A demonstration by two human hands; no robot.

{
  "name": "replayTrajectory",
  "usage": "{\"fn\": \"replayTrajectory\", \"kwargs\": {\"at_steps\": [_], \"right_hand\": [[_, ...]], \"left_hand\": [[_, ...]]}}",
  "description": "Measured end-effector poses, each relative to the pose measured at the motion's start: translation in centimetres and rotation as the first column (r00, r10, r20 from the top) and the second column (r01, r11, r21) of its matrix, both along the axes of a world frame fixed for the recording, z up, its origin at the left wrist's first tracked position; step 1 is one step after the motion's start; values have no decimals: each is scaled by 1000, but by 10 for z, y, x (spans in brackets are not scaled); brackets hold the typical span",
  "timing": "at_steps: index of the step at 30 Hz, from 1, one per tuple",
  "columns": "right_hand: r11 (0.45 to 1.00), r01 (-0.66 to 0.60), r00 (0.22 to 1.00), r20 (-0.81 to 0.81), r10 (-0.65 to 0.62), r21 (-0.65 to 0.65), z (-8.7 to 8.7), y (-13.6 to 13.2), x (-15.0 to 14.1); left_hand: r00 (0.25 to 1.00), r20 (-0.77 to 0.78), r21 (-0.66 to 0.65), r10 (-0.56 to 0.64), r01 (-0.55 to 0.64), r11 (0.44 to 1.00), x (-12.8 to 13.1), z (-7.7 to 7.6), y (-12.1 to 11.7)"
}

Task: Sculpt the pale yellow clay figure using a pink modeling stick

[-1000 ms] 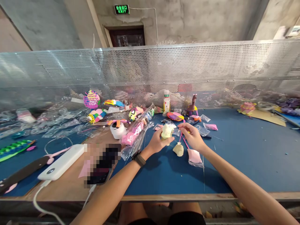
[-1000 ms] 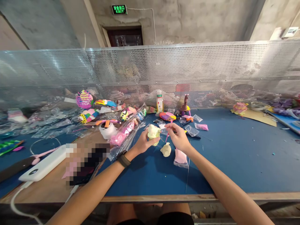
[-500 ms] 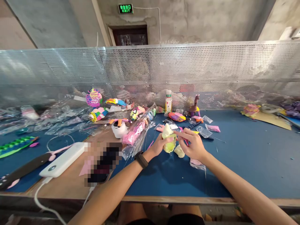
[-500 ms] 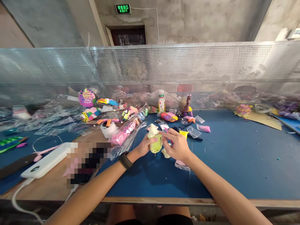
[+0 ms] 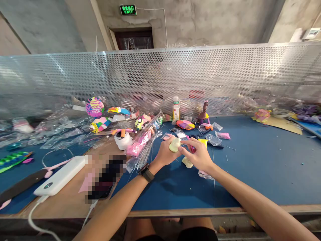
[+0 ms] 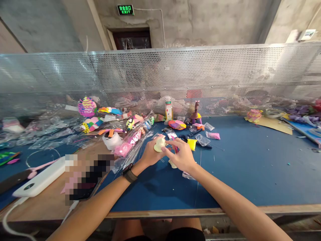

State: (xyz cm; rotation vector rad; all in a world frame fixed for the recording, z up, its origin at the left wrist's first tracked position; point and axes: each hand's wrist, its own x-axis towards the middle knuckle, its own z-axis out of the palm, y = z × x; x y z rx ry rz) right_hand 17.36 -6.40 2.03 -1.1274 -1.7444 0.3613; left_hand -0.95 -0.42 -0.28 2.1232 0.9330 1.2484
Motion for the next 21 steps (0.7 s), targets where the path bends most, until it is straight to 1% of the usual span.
{"fn": "replayTrajectory", "kwargs": {"at_steps": [1, 3, 5, 7, 9, 11, 13, 14, 15, 17, 19, 20, 21], "right_hand": [[1000, 12, 1000, -22, -12, -2, -1, 0, -2], [1000, 19, 997, -69, -19, -2, -4, 1, -5], [1000, 8, 995, -100, -8, 0, -7, 3, -6], [1000, -1, 995, -103, 3, 10, -9, 5, -5], [1000, -9, 995, -98, 12, 25, -11, 7, -2], [998, -48, 994, -95, 51, 36, -10, 8, 2], [991, -135, 985, -104, 136, 16, -6, 8, 6], [981, -194, 974, -125, 190, -18, -4, 8, 8], [964, -257, 956, -164, 243, -68, -1, 8, 10], [908, -380, 902, -288, 321, -178, 5, 8, 13], [848, -468, 841, -420, 341, -247, 9, 9, 14], [828, -495, 816, -467, 339, -263, 10, 9, 14], [813, -514, 798, -499, 337, -273, 11, 10, 14]], "left_hand": [[999, -19, 49, 38, -37, 998, 0, -1, 0], [996, -36, 101, 82, -78, 992, 0, -1, -1], [994, -38, 124, 104, -99, 987, 1, -1, -1], [994, -40, 138, 101, -95, 986, 1, 0, -2], [997, -39, 131, 70, -65, 989, 0, 2, -2], [1000, -26, 87, 15, -12, 996, -2, 4, -1], [997, 0, -9, -80, 80, 997, -6, 7, 0], [989, 25, -74, -143, 145, 987, -8, 8, 0], [975, 64, -147, -214, 221, 964, -10, 9, 1], [922, 183, -272, -341, 381, 884, -12, 10, 0], [856, 288, -333, -428, 509, 794, -12, 10, -1], [831, 319, -350, -455, 550, 759, -12, 10, -2], [817, 335, -363, -470, 572, 735, -12, 10, -4]]}}
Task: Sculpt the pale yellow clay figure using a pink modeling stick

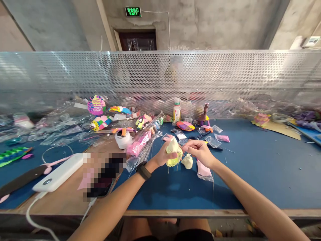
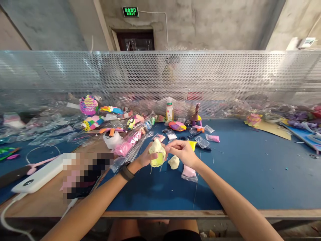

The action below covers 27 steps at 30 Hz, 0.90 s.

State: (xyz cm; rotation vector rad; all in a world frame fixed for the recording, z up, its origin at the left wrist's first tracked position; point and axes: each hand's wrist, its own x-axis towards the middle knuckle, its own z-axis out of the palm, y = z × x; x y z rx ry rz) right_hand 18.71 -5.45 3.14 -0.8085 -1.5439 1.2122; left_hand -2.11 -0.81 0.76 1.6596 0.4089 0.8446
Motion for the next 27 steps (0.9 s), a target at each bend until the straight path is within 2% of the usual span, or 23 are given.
{"fn": "replayTrajectory", "kwargs": {"at_steps": [3, 7, 13, 17, 19, 21, 23, 25, 27], "right_hand": [[999, -35, 999, 0, 35, -30, -1, 0, 0], [997, -29, 994, 103, 21, 70, -4, -1, 0], [946, 125, 963, 193, -189, 300, -2, -1, 0], [886, 184, 928, 222, -300, 427, -4, 2, 1], [864, 180, 918, 235, -320, 471, -7, 4, 3], [847, 153, 910, 261, -322, 510, -9, 6, 4], [844, 116, 899, 305, -313, 523, -11, 6, 4], [867, 95, 887, 354, -296, 489, -13, 4, 1], [916, 105, 885, 383, -264, 387, -14, 3, -5]], "left_hand": [[998, -40, -7, -38, 38, 999, 2, 1, -6], [993, -107, 70, -50, 57, 996, 1, 2, -11], [986, -152, 211, 74, -41, 977, -2, 2, -5], [968, -135, 365, 209, -148, 919, 0, 4, -3], [938, -103, 483, 330, -243, 841, 1, 4, -2], [887, -61, 610, 458, -330, 720, 0, 3, 0], [826, -45, 717, 561, -365, 594, -2, 0, 4], [759, -56, 802, 648, -352, 482, -6, -2, 9], [679, -59, 870, 732, -324, 371, -8, -5, 13]]}}
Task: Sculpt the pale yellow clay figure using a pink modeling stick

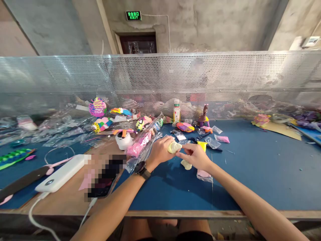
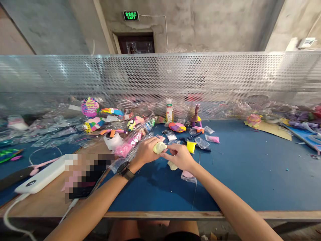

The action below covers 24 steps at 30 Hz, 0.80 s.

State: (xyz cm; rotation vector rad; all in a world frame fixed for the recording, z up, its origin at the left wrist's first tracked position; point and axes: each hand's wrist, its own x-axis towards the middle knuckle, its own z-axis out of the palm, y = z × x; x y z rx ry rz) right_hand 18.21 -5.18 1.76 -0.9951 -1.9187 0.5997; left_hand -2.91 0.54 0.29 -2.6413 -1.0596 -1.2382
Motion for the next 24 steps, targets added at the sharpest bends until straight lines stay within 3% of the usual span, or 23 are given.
{"fn": "replayTrajectory", "kwargs": {"at_steps": [4, 7, 10, 15, 19, 24], "right_hand": [[974, 23, 989, -138, -55, -224, -4, 2, -9], [957, 37, 974, -203, -98, -287, -9, 10, -6], [966, 86, 975, -180, -132, -244, -13, 15, 2], [996, 75, 997, -20, -76, -43, -14, 15, 7], [994, 105, 992, 66, -107, 34, -13, 15, 8], [984, 163, 983, 99, -156, -67, -13, 21, 14]], "left_hand": [[984, -120, 134, 134, -118, 984, 2, -3, 6], [977, -147, 178, 153, -126, 976, 6, -4, 6], [978, -157, 188, 137, -107, 976, 8, -5, 5], [978, -181, 168, 105, -74, 983, 11, -7, 1], [989, -129, 81, 68, -58, 995, 14, -4, -4], [993, -119, -199, 14, -38, 979, 1, -1, 4]]}}
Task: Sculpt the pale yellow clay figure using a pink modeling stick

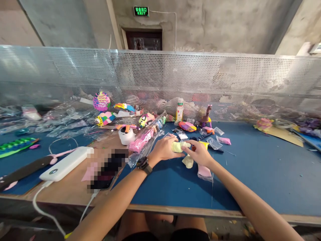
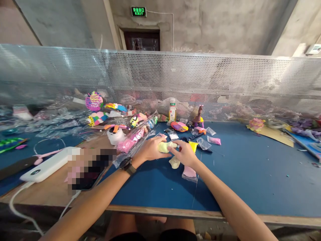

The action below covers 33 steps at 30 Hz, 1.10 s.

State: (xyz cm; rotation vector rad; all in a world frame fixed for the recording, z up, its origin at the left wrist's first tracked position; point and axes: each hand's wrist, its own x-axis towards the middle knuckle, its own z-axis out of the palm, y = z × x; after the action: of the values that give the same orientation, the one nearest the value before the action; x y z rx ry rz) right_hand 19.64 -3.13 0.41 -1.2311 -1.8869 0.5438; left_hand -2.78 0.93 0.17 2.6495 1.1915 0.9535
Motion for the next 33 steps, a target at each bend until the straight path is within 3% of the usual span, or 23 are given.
{"fn": "replayTrajectory", "kwargs": {"at_steps": [3, 6, 12, 23, 27, 33], "right_hand": [[998, -21, 999, -29, 19, -66, 1, 3, 3], [990, -77, 991, -119, 62, -121, 0, 7, 6], [943, -134, 955, -295, 40, -305, -3, 14, 10], [983, -69, 978, -206, 33, -168, -3, 7, 5], [981, -109, 972, -224, 70, -163, -4, 7, 7], [965, -193, 957, -252, 146, -177, -3, 6, 7]], "left_hand": [[997, 11, -156, -73, 74, 985, -12, -4, 11], [985, 119, -250, -122, 149, 957, -17, -7, 18], [961, 261, -349, -95, 186, 918, -18, -5, 21], [941, 329, -403, -76, 213, 890, -12, 2, 16], [924, 347, -522, -159, 332, 786, -11, 0, 21], [883, 437, -666, -171, 445, 599, -15, -1, 24]]}}
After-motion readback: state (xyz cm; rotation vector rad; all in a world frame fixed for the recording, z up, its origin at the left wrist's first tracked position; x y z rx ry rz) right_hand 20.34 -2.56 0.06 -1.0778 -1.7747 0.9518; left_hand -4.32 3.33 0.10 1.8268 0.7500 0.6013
